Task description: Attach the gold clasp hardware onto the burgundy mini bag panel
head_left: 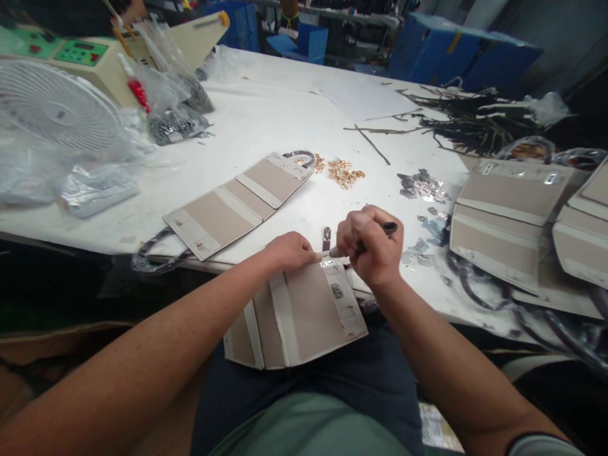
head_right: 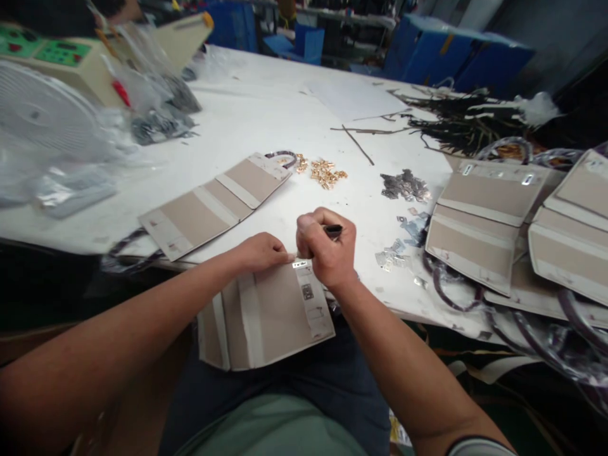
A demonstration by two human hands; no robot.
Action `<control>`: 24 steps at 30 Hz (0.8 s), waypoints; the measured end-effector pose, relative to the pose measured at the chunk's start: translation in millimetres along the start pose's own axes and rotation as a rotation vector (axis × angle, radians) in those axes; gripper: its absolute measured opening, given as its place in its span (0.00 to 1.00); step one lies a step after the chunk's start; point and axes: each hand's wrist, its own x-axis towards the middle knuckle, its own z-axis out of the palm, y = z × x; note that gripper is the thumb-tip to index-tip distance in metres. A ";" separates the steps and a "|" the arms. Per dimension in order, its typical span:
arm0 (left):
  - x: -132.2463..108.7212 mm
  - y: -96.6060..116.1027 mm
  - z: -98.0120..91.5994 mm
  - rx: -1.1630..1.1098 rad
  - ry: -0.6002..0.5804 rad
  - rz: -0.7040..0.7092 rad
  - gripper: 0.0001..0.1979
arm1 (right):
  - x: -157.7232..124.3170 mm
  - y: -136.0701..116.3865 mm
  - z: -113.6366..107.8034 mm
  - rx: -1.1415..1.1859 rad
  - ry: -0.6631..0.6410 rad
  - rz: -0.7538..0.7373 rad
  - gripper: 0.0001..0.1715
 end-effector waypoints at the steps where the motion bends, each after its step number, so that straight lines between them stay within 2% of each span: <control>1: 1.2 -0.6 0.3 -0.001 0.005 -0.006 0.19 | -0.9 1.7 -0.2 -0.003 -0.008 0.006 0.25; 5: 1.6 2.1 -2.6 0.014 0.023 -0.031 0.18 | -3.5 8.2 2.9 -0.107 -0.068 0.016 0.23; 7: -7.0 6.8 -1.4 0.045 0.069 -0.035 0.19 | -3.4 8.6 4.5 -0.121 -0.088 -0.007 0.23; 8: -15.2 9.4 2.2 0.070 0.141 -0.030 0.19 | -3.3 8.2 4.7 -0.113 -0.091 -0.016 0.22; 10: -40.0 13.6 18.3 0.133 0.370 0.051 0.19 | -3.3 7.2 4.0 -0.084 -0.079 -0.023 0.22; 12: -73.2 15.0 45.9 0.193 0.596 0.250 0.22 | -3.4 7.1 2.8 -0.057 -0.066 -0.019 0.23; 13: -90.5 14.5 62.2 0.214 0.643 0.345 0.25 | -3.4 7.3 2.4 -0.047 -0.064 -0.018 0.23; 14: -106.7 13.5 78.6 0.245 0.624 0.423 0.30 | -3.2 7.5 2.1 -0.040 -0.069 -0.017 0.23; 16: -131.4 10.6 107.4 0.322 0.508 0.527 0.43 | -3.3 7.3 1.8 -0.022 -0.079 -0.016 0.24; 18: -142.6 8.9 125.1 0.390 0.425 0.531 0.48 | -5.9 6.6 0.5 0.007 -0.071 -0.018 0.24; 20: -143.2 9.6 130.2 0.434 0.390 0.489 0.45 | -12.5 6.1 -3.8 0.053 -0.044 -0.013 0.25; 24: -137.4 15.6 120.7 0.466 0.340 0.447 0.43 | -34.8 8.2 -21.4 0.211 0.046 0.026 0.25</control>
